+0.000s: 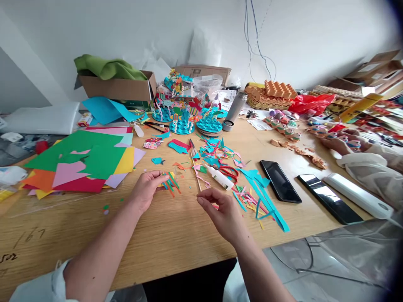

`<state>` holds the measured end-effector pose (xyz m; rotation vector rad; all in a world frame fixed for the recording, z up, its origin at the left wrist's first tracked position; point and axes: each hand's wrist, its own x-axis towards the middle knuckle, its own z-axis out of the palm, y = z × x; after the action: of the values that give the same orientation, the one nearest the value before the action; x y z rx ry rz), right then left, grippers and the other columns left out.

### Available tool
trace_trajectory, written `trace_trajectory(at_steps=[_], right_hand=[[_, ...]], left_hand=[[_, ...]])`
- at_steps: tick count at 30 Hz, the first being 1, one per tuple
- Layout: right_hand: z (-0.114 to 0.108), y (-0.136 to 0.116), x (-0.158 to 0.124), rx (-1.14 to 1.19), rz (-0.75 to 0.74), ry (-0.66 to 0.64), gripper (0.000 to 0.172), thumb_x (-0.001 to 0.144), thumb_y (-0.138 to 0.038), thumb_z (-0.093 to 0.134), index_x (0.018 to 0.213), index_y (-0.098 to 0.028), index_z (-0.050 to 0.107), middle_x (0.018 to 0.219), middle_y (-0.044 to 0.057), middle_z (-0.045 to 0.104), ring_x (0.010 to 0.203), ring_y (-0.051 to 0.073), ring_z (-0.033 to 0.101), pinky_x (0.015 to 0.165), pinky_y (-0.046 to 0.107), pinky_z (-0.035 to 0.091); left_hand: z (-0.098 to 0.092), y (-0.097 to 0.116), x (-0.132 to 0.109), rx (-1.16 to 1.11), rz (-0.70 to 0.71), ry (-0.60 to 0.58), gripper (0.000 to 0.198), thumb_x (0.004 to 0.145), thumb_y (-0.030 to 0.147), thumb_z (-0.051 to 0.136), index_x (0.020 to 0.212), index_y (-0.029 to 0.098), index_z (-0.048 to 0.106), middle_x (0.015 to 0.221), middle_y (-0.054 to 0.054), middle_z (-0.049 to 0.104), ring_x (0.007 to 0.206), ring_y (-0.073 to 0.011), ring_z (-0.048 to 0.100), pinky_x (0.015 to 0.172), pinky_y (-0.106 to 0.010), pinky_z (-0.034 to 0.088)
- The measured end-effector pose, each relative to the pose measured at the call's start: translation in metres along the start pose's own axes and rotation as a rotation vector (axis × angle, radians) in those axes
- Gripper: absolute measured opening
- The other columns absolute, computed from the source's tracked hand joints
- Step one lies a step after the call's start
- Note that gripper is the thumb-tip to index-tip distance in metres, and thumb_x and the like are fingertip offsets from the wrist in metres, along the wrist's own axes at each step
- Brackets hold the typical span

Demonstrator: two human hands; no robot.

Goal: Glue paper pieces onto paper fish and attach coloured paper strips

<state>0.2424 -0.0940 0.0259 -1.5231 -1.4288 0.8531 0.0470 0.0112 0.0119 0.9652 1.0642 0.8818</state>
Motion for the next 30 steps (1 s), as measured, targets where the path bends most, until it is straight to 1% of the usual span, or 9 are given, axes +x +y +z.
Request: trace_trajectory(at_steps=[6,10,15,17,19,21,25,27,30], right_hand=[[0.016,0.0,0.004,-0.028,0.033,-0.034,0.016,0.086,-0.03,0.058,0.08,-0.018,0.067,0.077,0.003,0.07,0.071,0.015,0.062,0.067,0.027,0.046],[0.02,0.004,0.003,-0.026,0.053,-0.021,0.017,0.086,-0.032,0.059,0.082,-0.018,0.067,0.078,0.004,0.07,0.07,0.015,0.062,0.066,0.027,0.047],[0.03,0.009,0.008,0.048,0.11,0.038,0.022,0.085,-0.037,0.063,0.093,-0.017,0.066,0.081,0.005,0.071,0.069,0.015,0.063,0.061,0.026,0.048],[0.034,0.008,0.009,0.099,0.13,0.023,0.022,0.082,-0.036,0.066,0.094,-0.017,0.066,0.079,0.004,0.07,0.067,0.015,0.063,0.06,0.026,0.048],[0.037,0.005,0.009,0.133,0.147,-0.008,0.022,0.081,-0.035,0.069,0.093,-0.017,0.066,0.08,0.003,0.07,0.068,0.014,0.063,0.061,0.025,0.048],[0.035,0.002,0.008,0.133,0.144,0.03,0.021,0.081,-0.035,0.07,0.093,-0.018,0.067,0.081,0.003,0.07,0.069,0.014,0.062,0.061,0.025,0.048],[0.016,0.003,-0.001,0.057,0.107,0.14,0.017,0.082,-0.031,0.066,0.093,-0.019,0.068,0.083,0.003,0.071,0.072,0.014,0.063,0.065,0.026,0.048],[-0.004,0.01,-0.007,0.004,0.087,0.193,0.014,0.083,-0.029,0.063,0.09,-0.018,0.068,0.082,0.004,0.071,0.071,0.015,0.063,0.066,0.027,0.049],[-0.044,0.026,-0.011,-0.088,0.07,0.339,0.015,0.083,-0.03,0.06,0.087,-0.018,0.068,0.08,0.004,0.071,0.071,0.016,0.063,0.067,0.028,0.048]], left_hand=[[0.0,0.0,-0.001,0.0,0.006,-0.013,0.032,0.056,0.04,0.082,0.071,0.013,0.073,0.078,-0.011,0.076,0.077,-0.0236,0.07,0.072,-0.033,0.054],[0.002,0.001,-0.003,-0.026,-0.007,-0.03,0.033,0.056,0.038,0.083,0.074,0.012,0.074,0.08,-0.011,0.076,0.078,-0.0231,0.07,0.071,-0.032,0.054],[0.005,0.005,-0.007,-0.088,-0.039,-0.086,0.03,0.056,0.032,0.085,0.075,0.012,0.074,0.083,-0.012,0.077,0.081,-0.0239,0.071,0.075,-0.032,0.055],[0.005,0.007,-0.008,-0.11,-0.052,-0.091,0.028,0.056,0.029,0.084,0.076,0.011,0.074,0.084,-0.012,0.077,0.083,-0.0248,0.072,0.075,-0.032,0.055],[0.003,0.007,-0.007,-0.119,-0.06,-0.055,0.024,0.056,0.026,0.084,0.074,0.013,0.074,0.085,-0.011,0.077,0.087,-0.0254,0.072,0.074,-0.031,0.056],[0.002,0.007,-0.004,-0.127,-0.07,-0.014,0.02,0.055,0.022,0.084,0.071,0.014,0.074,0.084,-0.009,0.077,0.088,-0.0249,0.072,0.071,-0.029,0.057],[0.0,0.005,0.0,-0.121,-0.11,-0.004,0.02,0.053,0.021,0.084,0.069,0.015,0.074,0.082,-0.007,0.077,0.084,-0.0231,0.072,0.067,-0.026,0.058],[0.0,0.004,-0.001,-0.119,-0.115,-0.014,0.022,0.052,0.022,0.085,0.07,0.015,0.075,0.083,-0.007,0.077,0.083,-0.0224,0.072,0.066,-0.025,0.058],[0.001,0.005,-0.002,-0.125,-0.115,-0.004,0.022,0.051,0.021,0.085,0.069,0.015,0.075,0.083,-0.008,0.077,0.083,-0.0218,0.071,0.066,-0.024,0.058]])
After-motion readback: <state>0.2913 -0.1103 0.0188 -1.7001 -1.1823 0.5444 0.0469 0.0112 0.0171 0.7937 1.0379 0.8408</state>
